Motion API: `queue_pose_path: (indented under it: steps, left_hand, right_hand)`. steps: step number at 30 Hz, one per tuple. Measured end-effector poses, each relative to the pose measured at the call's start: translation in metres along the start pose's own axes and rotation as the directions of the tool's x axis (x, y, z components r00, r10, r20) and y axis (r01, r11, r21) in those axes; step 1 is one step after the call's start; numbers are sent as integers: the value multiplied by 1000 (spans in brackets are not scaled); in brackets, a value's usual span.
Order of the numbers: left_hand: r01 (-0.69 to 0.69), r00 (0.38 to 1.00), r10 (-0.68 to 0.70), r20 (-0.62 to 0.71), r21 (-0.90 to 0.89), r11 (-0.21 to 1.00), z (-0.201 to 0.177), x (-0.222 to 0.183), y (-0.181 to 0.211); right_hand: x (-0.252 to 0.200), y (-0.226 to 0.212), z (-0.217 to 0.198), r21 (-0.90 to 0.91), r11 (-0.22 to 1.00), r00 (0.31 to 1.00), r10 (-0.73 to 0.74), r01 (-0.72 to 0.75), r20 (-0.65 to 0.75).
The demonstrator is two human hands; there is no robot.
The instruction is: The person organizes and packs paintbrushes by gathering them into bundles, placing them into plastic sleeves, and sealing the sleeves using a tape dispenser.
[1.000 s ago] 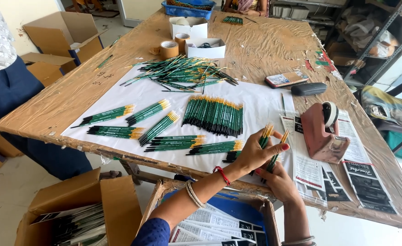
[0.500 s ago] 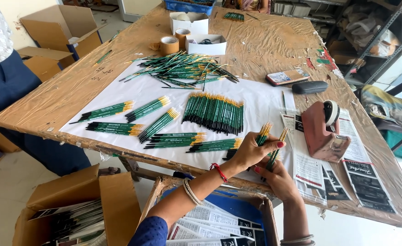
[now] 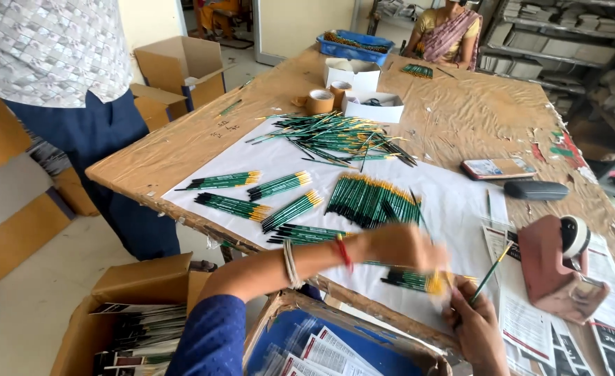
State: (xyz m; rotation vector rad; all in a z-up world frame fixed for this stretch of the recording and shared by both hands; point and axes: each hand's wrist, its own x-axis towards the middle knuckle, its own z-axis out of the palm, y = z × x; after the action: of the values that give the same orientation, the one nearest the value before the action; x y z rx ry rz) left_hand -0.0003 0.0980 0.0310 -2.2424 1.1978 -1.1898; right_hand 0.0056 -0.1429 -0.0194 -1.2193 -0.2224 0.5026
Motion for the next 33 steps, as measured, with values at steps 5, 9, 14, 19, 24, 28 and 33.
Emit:
queue_pose_path:
  steps: [5, 9, 14, 19, 24, 28, 33]
  left_hand:
    - [478, 721, -609, -330, -400, 782, -99, 12, -40]
    - [275, 452, -890, 68, -959, 66, -84, -27, 32]
    - [142, 424, -873, 241, -970, -198, -45, -83, 80]
    - [-252, 219, -880, 422, -847, -468, -32, -99, 78]
    - [-416, 108, -859, 500, -762, -496, -34, -101, 75]
    - [-408, 111, -862, 495, -768, -494, -34, -104, 74]
    - [-408, 131, -861, 492, -765, -499, -35, -104, 75]
  right_hand:
    - [9, 13, -24, 10, 990, 990, -138, 138, 32]
    - [13, 0, -14, -95, 993, 997, -79, 76, -24]
    - [82, -41, 9, -659, 713, 968, -230, 239, 103]
    - [214, -23, 13, -958, 269, 958, -288, 98, 17]
    - [339, 40, -34, -993, 55, 959, -257, -105, -116]
    - [319, 25, -3, -981, 80, 962, -196, -178, -190]
    - [309, 11, -3, -968, 164, 975, -84, -190, -206]
